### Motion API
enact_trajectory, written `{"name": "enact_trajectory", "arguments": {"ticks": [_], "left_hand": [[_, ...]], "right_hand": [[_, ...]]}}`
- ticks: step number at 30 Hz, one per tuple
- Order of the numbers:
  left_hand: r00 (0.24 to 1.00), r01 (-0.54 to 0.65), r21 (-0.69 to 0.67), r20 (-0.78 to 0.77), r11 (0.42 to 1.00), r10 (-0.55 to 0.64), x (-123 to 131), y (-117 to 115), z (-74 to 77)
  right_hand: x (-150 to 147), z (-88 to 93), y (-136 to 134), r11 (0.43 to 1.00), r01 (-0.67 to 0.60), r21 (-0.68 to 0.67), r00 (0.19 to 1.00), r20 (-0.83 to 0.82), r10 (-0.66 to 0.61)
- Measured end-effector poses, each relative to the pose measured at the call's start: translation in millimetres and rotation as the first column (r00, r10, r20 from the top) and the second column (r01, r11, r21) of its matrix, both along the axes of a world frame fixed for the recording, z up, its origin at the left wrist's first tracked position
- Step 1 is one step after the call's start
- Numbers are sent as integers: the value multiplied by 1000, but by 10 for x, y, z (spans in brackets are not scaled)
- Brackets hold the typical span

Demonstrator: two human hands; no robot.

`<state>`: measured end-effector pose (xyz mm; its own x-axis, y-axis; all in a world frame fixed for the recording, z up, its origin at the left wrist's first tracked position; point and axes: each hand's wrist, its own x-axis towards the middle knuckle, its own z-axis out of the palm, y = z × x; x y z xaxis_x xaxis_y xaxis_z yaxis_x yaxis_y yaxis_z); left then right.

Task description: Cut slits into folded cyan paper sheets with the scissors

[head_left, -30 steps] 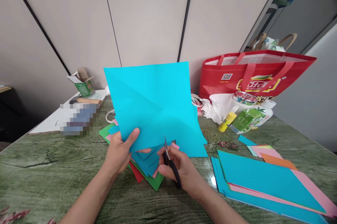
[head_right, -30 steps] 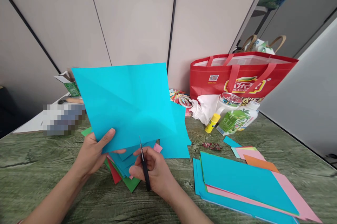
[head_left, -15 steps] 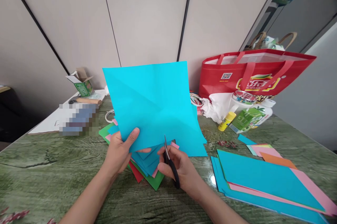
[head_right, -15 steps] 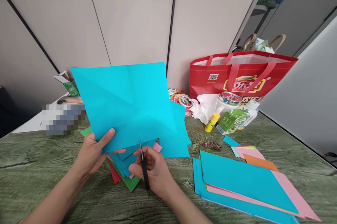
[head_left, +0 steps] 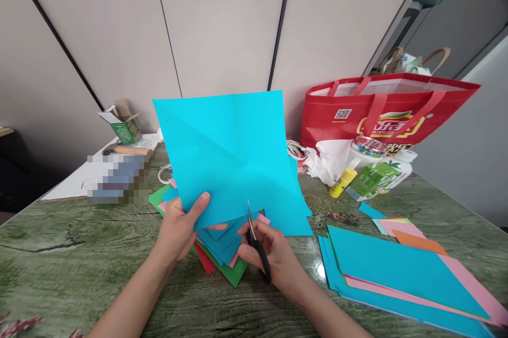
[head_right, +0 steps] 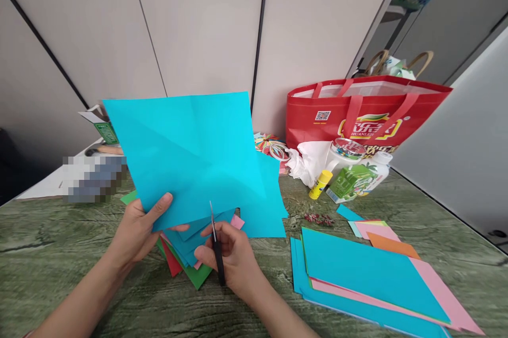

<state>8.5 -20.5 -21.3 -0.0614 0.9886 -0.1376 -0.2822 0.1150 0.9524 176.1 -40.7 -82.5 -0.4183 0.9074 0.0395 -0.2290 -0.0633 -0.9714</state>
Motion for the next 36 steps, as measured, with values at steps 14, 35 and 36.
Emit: {"name": "enact_trajectory", "arguments": {"ticks": [14, 35, 36], "left_hand": [[1000, 0, 17, 14, 1000, 0, -21, 3, -37], [1000, 18, 0, 10, 1000, -18, -12, -15, 2], [1000, 19, -7, 3, 1000, -19, -6, -16, -3]], "right_hand": [[-27, 13, -4, 999, 20, -37, 1000, -8, -20], [-24, -14, -11, 997, 30, -67, 999, -11, -30], [-24, -10, -8, 997, 33, -66, 999, -12, -33]]}}
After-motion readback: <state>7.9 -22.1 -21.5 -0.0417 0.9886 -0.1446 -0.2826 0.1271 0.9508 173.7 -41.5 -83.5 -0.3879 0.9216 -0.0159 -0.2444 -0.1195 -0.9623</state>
